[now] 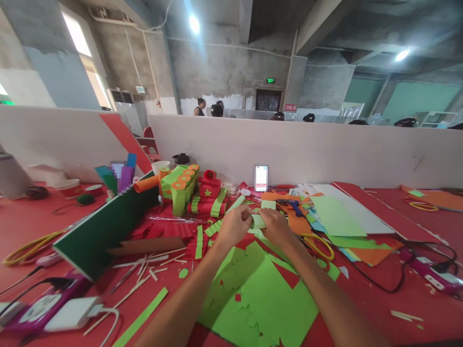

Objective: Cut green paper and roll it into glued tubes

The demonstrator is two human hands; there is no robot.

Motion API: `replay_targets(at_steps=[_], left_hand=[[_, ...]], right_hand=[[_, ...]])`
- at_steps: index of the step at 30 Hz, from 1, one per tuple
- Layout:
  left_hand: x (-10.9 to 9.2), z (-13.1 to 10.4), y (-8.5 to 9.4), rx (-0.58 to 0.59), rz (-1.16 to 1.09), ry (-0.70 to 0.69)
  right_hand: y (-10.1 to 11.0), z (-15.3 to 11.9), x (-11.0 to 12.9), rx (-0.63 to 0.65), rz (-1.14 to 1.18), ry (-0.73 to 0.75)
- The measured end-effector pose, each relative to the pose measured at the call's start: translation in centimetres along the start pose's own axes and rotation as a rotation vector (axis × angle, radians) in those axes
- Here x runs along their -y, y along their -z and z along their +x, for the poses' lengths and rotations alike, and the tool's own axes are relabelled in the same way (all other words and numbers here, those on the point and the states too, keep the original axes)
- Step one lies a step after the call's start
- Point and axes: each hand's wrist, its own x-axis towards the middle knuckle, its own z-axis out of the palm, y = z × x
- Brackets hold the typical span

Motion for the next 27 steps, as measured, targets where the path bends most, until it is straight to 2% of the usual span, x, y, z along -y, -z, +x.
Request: replay_targets(at_steps=[5,10,16,20,23,27], left_hand=[[0.5,0.3,-0.3,0.034,-0.205,-0.014],[-0.8,-0.1,0.9,0.146,-0.351,-0.168],[-1.8,-0.8,2.6,0.179,-0.167,-0.505],[-1.5,-0.8,2.8,0.198,-0.032,-0.578],[-1.3,-0.7,3.0,0.196,0.073,-0.613],[-1.4,-0.9,3.3,0.171,0.261,-0.69]], right_hand=[[0.5,0.0,0.3,-0.078,0.061,-0.034],[1.5,-0.5,-0.1,-0.112,0.376,-0.05],[2.3,-0.7,0.2,-0.061,0.642,-0.024],[2.3,-0.8,0.3,-0.036,0.728,-0.024],[2.2,-1.1,0.3,-0.027,0.773,-0.078],[2.2,-1.4,0.5,-0.044,0.741,-0.067]])
